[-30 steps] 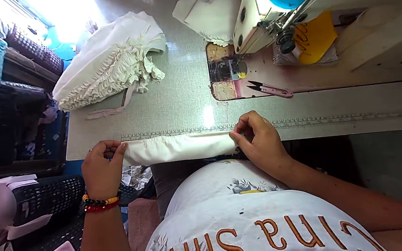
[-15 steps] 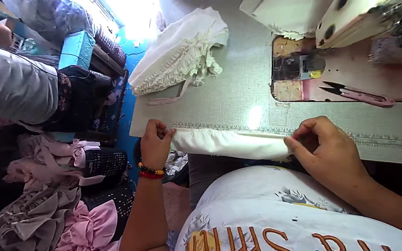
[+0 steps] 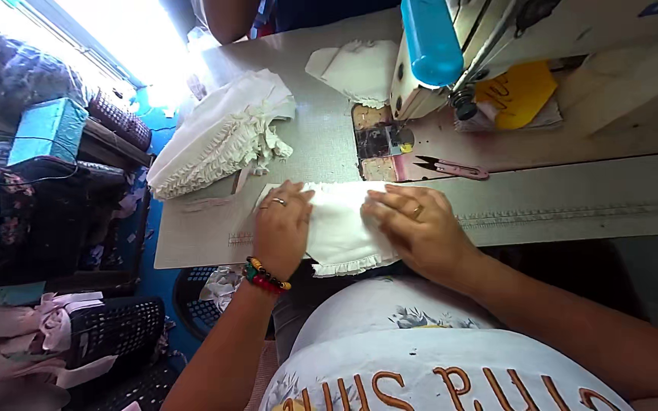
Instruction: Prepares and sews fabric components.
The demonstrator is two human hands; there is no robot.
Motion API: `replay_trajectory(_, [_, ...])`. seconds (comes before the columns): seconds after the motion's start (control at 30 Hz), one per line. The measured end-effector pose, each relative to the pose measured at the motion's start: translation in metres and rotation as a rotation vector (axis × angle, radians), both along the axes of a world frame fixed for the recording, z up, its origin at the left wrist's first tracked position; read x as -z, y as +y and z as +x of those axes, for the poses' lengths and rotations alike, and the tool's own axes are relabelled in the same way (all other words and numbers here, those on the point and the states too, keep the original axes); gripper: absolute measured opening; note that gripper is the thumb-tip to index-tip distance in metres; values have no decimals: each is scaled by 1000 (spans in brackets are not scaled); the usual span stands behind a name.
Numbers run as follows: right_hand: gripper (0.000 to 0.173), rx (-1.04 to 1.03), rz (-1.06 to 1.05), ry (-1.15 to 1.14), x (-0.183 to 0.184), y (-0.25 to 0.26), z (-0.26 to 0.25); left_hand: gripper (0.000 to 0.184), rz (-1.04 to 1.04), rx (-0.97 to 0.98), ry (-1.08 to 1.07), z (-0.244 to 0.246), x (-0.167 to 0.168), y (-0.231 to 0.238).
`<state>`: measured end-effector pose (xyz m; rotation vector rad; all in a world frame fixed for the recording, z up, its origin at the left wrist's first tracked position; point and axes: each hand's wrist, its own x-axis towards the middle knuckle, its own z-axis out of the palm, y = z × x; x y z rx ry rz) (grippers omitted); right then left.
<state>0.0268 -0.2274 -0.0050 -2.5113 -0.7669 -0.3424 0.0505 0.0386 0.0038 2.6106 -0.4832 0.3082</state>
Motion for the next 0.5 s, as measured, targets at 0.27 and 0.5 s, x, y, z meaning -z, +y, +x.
replay_trajectory(0.27, [40, -109, -50, 72, 8, -3, -2, 48, 200, 102, 107, -14, 15, 0])
replay_trajectory(0.5, [56, -211, -57, 99, -2, -30, -9, 67, -62, 252, 32, -34, -9, -35])
